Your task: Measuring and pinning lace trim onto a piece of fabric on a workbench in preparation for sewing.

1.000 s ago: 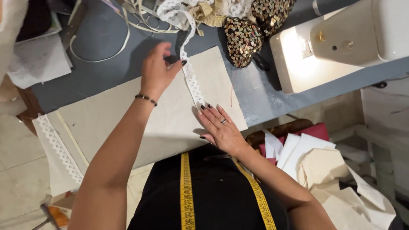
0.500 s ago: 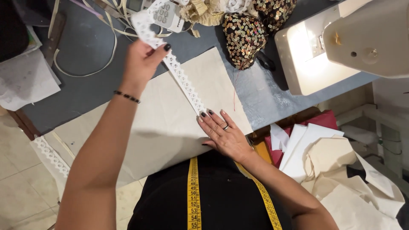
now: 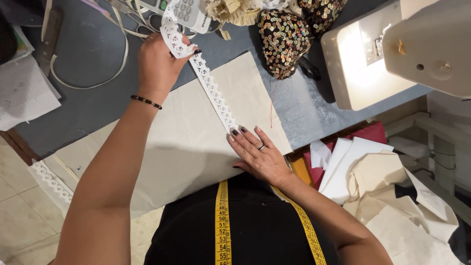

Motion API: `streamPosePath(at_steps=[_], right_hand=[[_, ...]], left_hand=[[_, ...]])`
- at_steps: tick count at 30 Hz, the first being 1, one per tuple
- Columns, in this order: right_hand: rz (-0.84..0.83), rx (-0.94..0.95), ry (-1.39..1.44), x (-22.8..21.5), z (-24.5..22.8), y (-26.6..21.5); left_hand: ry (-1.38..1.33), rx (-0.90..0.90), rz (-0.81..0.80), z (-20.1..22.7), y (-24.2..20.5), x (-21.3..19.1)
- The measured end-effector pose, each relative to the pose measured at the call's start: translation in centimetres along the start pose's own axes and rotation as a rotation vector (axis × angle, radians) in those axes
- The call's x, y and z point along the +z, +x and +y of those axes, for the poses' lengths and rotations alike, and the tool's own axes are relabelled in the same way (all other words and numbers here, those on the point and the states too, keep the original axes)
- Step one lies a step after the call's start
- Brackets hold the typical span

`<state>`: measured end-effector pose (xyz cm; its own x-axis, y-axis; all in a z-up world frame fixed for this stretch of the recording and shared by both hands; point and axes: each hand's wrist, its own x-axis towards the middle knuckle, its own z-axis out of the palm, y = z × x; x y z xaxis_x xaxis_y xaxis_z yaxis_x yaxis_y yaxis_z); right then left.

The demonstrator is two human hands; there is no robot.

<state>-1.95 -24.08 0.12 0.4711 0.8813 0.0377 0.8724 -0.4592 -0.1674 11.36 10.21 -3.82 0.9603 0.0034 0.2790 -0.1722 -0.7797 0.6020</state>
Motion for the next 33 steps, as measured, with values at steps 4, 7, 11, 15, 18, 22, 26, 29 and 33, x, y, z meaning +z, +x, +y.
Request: streamPosePath(at_steps=[4, 7, 11, 15, 18, 22, 26, 29, 33], right_hand=[[0.020, 0.009, 0.026, -0.5, -0.1, 0.3], [0.034, 0.008, 0.022, -0.5, 0.0, 0.5], [0.033, 0.011, 0.044, -0.8, 0.0, 0.5], [0.016, 0.010, 0.023, -1.0, -0.1, 0.8], [0.033, 0.024, 0.040, -0.9, -0.3, 0.8], [0.024, 0.008, 0.031, -0.9, -0.4, 0.9], [-0.009, 0.027, 0.062, -0.8, -0.5, 0.9], [0.022, 0.082, 0.311, -1.7, -0.3, 0.4], [0.194, 0.435, 0.577, -1.9, 1.4, -4.5]], left_hand=[[-0.040, 0.033, 0.006, 0.8, 0.4, 0.3], [0.022, 0.032, 0.027, 0.5, 0.5, 1.1], [0.098, 0.040, 0.080, 0.5, 0.0, 1.7], [0.083, 0.036, 0.140, 1.9, 0.0, 1.2], [0.124, 0.000, 0.156, 2.0, -0.4, 1.3], [0.151, -0.026, 0.162, 1.7, -0.5, 1.6], [0.153, -0.047, 0.136, 1.7, -0.6, 1.7], [0.156, -0.055, 0.120, 1.7, -0.8, 1.6], [0.169, -0.019, 0.146, 1.5, -0.8, 1.9]])
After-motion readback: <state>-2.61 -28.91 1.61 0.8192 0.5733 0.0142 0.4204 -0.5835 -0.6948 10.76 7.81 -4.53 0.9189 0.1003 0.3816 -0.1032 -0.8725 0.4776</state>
